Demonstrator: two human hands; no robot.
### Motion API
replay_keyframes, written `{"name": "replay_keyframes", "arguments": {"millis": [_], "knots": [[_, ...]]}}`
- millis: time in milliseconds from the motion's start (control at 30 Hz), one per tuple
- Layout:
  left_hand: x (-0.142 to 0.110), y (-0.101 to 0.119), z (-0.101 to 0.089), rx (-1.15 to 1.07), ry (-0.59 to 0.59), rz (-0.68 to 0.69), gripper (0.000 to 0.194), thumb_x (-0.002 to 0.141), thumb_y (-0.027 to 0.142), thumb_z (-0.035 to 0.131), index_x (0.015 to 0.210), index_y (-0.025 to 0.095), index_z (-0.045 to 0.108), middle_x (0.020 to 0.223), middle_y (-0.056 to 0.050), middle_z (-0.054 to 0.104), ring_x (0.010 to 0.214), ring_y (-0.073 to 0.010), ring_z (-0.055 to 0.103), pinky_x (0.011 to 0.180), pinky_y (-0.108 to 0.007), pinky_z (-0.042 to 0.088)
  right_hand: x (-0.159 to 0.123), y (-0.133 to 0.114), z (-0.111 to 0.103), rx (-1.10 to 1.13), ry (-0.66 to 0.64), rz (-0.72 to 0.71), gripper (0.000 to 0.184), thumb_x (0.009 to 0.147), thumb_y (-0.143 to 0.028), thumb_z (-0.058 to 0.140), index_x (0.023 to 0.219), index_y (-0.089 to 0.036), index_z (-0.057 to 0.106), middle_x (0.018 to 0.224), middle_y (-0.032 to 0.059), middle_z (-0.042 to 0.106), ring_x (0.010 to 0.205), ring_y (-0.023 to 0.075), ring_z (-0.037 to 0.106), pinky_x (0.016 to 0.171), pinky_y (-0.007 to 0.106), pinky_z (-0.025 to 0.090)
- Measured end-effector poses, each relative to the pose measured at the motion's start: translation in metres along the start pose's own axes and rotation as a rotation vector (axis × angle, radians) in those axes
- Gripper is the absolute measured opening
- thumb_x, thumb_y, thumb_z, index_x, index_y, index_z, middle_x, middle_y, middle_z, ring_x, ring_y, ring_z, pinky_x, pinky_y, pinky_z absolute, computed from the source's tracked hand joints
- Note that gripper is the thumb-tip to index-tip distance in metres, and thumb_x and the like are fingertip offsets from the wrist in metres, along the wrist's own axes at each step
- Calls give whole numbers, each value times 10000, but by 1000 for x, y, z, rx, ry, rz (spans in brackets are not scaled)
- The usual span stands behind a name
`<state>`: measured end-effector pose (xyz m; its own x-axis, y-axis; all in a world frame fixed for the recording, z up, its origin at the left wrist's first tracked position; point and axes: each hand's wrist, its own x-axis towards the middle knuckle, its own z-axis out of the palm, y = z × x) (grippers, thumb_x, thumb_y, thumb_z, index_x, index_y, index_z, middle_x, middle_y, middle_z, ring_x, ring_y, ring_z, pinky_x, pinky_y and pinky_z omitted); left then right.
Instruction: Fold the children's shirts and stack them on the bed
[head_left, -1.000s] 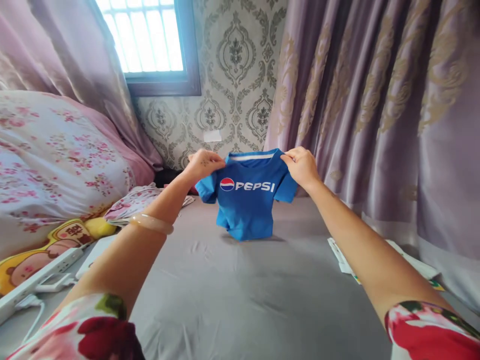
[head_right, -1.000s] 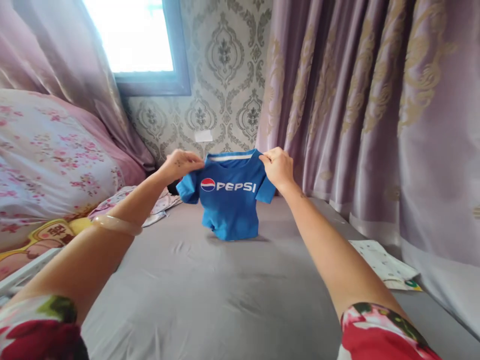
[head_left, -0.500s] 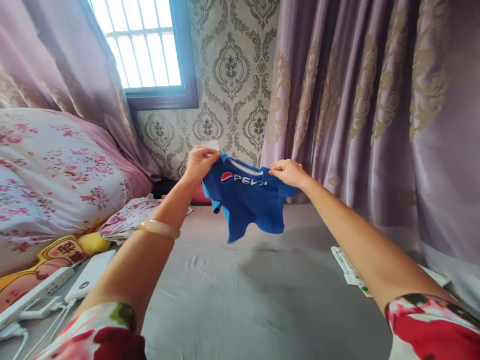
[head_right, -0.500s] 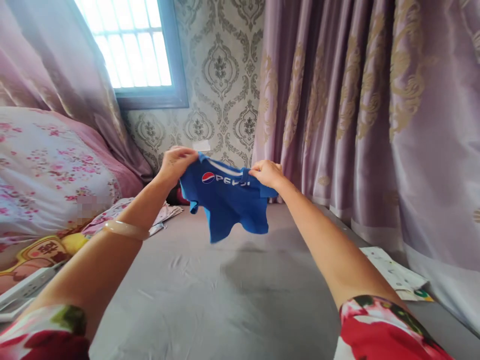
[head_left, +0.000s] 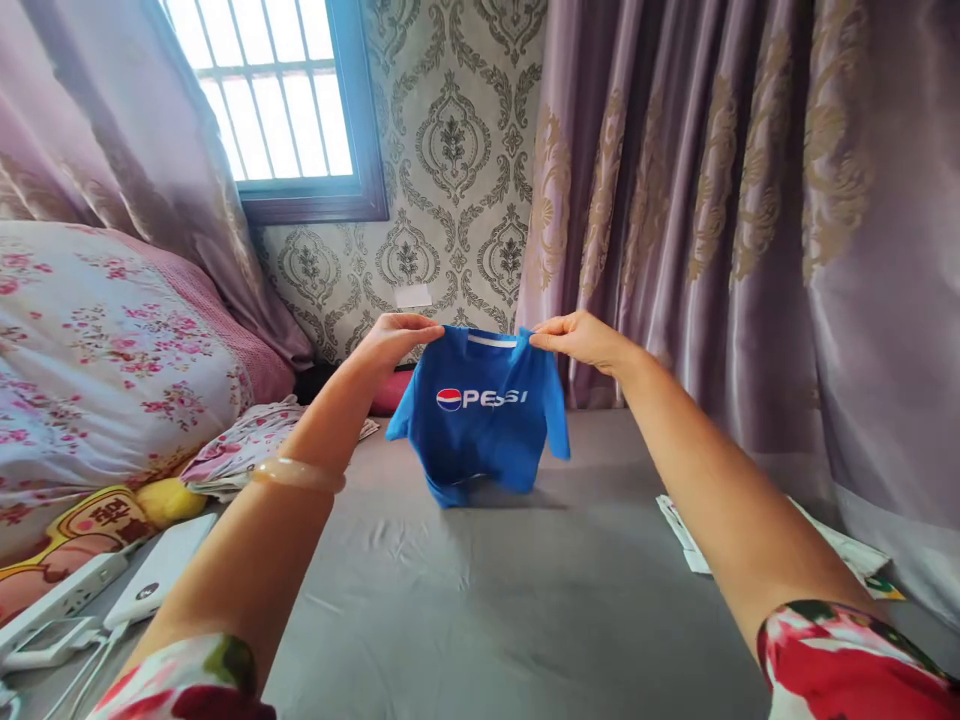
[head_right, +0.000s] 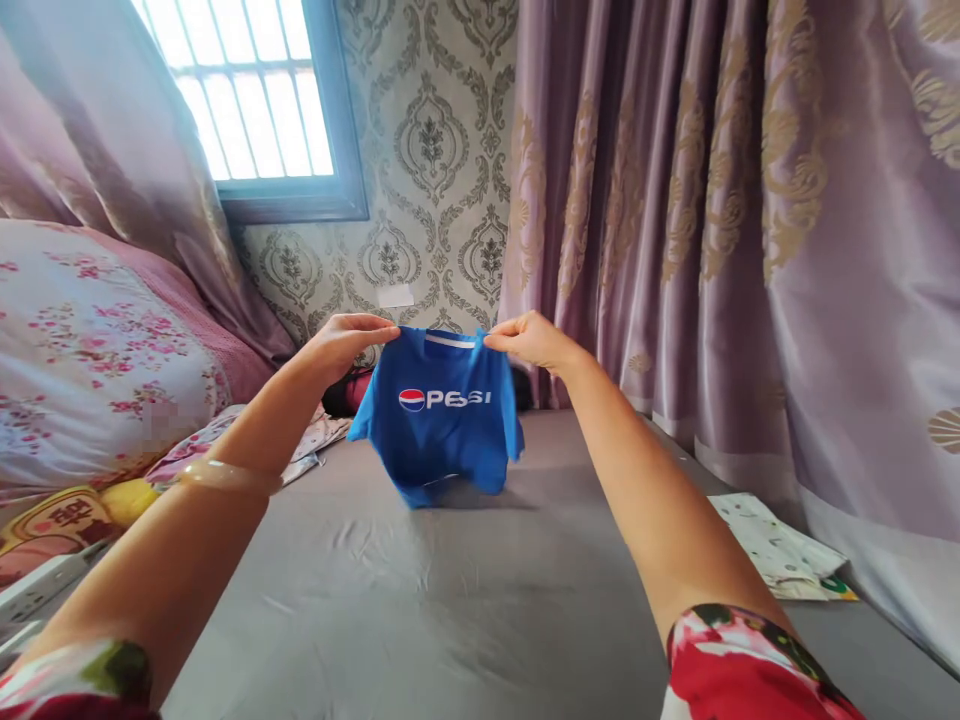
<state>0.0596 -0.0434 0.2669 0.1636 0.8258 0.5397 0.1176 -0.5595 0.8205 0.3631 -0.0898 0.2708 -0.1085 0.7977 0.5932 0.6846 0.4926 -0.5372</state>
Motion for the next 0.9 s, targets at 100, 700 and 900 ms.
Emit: {"name": "replay_keyframes", "arguments": {"millis": [100, 700, 900], "knots": [[-2, -4, -7, -73, -83, -18, 368, 567, 504, 826, 747, 196, 736, 748, -44, 699, 745, -187, 631, 711, -319, 474, -1, -3, -3, 172, -87, 73, 422, 651, -619, 748, 749, -209, 780, 743, 40, 738, 822, 218, 670, 806, 354, 511], [-13, -4, 4, -216, -121, -117, 390, 525, 464, 870, 761, 182, 740, 796, -69, 727, 740, -213, 675, 627, -313, 529, -11, -4, -1, 367, -231, 101, 476, 563, -639, 791, 749, -201, 768, 787, 34, 746, 843, 214, 660, 818, 341, 501], [-19, -2, 1, -205, -193, -125, 379, 508, 438, 886, 717, 181, 702, 753, -46, 705, 710, -207, 667, 645, -328, 528, -12, -9, -5, 413, -249, 46, 464, 544, -622, 822, 738, -204, 762, 831, 43, 749, 933, 235, 661, 903, 380, 481]]}}
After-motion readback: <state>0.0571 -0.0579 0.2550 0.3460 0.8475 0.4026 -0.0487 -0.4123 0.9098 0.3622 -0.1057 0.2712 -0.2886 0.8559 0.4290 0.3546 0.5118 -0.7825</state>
